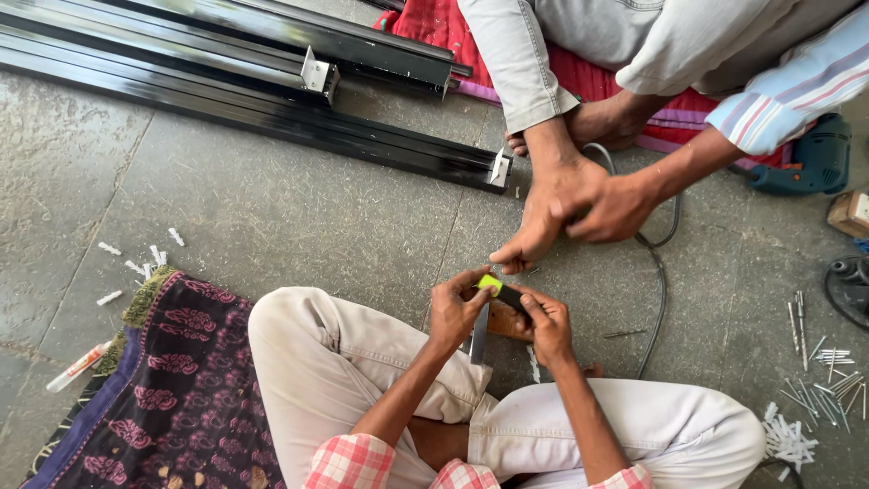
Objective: The person sits on the floor and assembles small white plastic clips onto a wooden jig, then uses a metal file to smooth the clips. They later use a power drill to work on the jig and clips. Long black metal frame sections are visible nearby.
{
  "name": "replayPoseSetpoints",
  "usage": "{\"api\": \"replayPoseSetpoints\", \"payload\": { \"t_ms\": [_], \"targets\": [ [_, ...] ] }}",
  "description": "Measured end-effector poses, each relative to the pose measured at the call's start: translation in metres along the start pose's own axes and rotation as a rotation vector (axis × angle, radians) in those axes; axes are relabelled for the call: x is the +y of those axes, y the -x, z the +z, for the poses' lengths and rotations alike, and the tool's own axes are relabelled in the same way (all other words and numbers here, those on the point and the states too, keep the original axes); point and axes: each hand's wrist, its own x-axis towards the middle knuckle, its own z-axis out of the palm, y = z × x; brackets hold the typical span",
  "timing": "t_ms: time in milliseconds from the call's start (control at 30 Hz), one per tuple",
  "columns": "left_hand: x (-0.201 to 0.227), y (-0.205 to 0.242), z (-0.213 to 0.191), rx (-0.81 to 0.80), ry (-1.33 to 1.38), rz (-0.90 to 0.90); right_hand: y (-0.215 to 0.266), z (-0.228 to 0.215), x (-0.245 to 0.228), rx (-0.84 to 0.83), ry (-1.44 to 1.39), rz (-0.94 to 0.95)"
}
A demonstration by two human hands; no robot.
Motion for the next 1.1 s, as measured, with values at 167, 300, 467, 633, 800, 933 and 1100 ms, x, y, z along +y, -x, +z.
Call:
{"api": "replayPoseSetpoints", "payload": {
  "t_ms": [167, 300, 467, 633, 800, 933, 1100],
  "targets": [
    [-0.006, -0.002, 0.003, -0.184, 0.415, 0.030, -0.006, -0.019, 0.008, -0.042, -0.070, 0.017],
    [-0.008, -0.003, -0.005, -0.195, -0.027, 0.206, -0.012, -0.022, 0.014, 0.051, 0.274, -0.103],
    [-0.012, 0.003, -0.013, -0.303, -0.187, 0.157, -0.013, -0.017, 0.012, 0.017, 0.494, -0.097],
    [-0.019, -0.015, -0.028, -0.254, 0.037, 0.129, -0.003, -0.005, -0.018, -0.034, 0.583, -0.288],
    [-0.029, -0.040, -0.036, 0.081, 0.493, 0.202, 0.008, 0.011, -0.012, -0.018, 0.495, -0.372],
    [-0.023, -0.003, 0.010, -0.198, 0.069, -0.055, -0.003, 0.012, 0.027, 0.004, 0.437, -0.177],
    [-0.008, 0.036, 0.013, -0.281, 0.224, 0.275, -0.012, -0.004, 0.047, -0.037, 0.440, -0.255]
  ]
}}
